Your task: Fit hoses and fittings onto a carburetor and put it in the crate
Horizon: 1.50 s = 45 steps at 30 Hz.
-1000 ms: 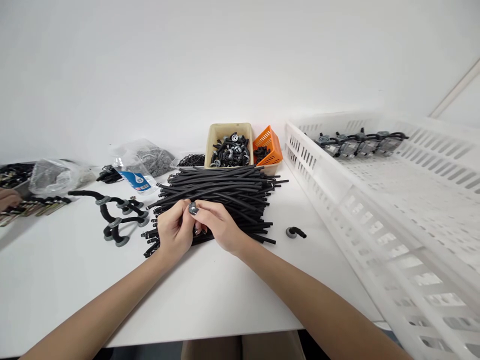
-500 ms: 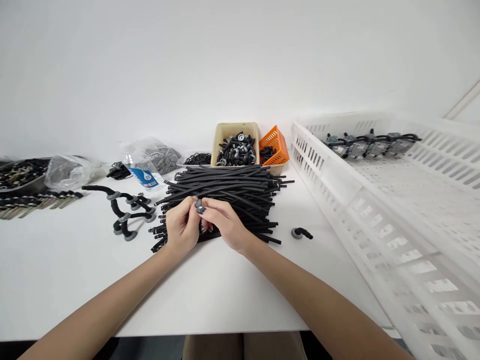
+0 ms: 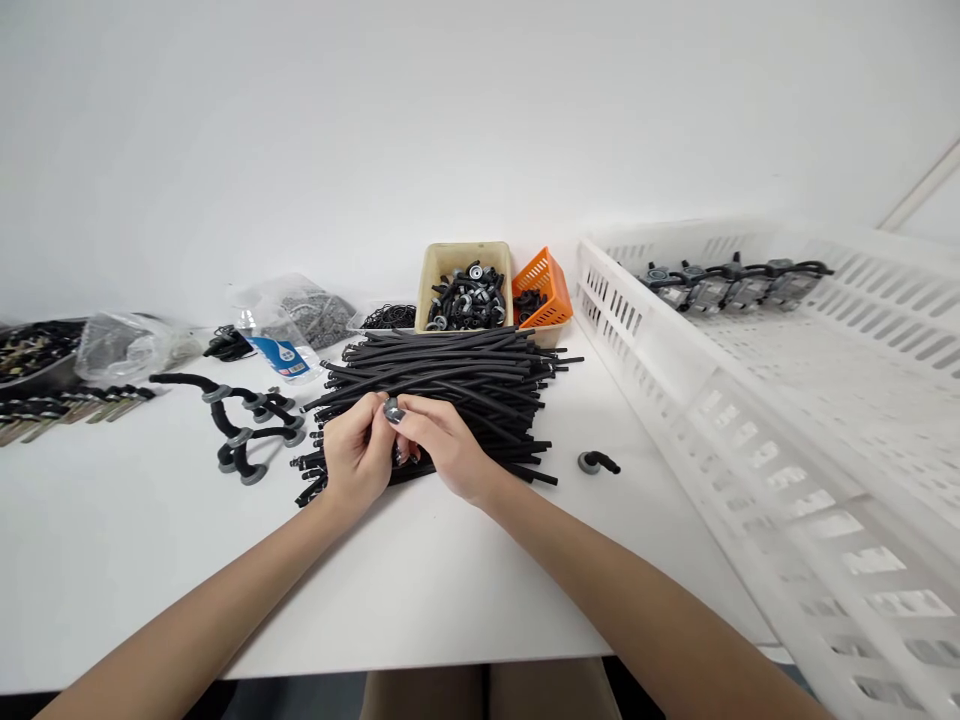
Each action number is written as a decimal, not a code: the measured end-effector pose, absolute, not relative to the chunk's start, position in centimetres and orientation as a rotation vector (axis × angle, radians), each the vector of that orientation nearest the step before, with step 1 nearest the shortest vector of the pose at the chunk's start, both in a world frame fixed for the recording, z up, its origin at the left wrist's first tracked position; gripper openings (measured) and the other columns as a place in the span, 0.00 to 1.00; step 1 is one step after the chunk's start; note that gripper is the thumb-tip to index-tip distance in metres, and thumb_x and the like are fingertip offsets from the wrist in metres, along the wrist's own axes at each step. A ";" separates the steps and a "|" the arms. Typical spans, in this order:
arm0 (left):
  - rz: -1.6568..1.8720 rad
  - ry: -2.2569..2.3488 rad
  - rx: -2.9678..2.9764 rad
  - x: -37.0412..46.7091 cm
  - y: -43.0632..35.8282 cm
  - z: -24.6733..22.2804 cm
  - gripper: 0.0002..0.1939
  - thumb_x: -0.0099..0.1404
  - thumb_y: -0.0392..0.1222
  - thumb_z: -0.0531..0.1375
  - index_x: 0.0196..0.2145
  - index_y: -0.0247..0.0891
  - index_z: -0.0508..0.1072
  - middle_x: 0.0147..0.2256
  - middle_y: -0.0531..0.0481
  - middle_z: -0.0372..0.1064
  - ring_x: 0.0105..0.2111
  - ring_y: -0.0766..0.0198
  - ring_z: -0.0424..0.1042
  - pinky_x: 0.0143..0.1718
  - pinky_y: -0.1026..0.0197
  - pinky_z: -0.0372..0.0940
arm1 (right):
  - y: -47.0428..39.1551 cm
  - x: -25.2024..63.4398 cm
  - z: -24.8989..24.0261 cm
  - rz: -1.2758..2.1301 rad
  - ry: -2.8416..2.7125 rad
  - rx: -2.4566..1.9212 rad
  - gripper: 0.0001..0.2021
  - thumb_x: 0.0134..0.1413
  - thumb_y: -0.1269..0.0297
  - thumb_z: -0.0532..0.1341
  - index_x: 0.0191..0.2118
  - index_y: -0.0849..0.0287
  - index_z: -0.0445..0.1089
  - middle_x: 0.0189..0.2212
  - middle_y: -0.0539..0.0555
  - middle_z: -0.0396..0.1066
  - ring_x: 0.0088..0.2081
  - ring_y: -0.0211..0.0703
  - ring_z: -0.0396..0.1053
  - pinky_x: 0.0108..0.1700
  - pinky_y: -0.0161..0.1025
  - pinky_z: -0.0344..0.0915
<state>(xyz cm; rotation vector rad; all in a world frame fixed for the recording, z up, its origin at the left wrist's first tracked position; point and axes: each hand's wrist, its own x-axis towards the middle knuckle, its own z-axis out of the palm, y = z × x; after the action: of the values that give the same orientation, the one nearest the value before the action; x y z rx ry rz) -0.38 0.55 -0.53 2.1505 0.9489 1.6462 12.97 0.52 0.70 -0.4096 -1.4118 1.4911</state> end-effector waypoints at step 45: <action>1.664 0.976 2.127 -0.2 0.6 -0.6 0.21 0.74 0.39 0.54 0.22 0.39 0.61 0.17 0.58 0.62 0.17 0.74 0.61 0.21 0.68 0.56 | 0.7 12.8 0.3 1.534 -1.349 -0.413 0.15 0.59 0.54 0.60 0.26 0.56 0.61 0.20 0.44 0.57 0.24 0.35 0.56 0.29 0.37 0.54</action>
<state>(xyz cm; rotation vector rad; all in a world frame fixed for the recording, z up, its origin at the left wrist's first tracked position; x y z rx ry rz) -0.24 0.61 -0.60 2.1266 0.9758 1.6643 12.79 0.67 0.33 -0.4126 -1.3485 1.5337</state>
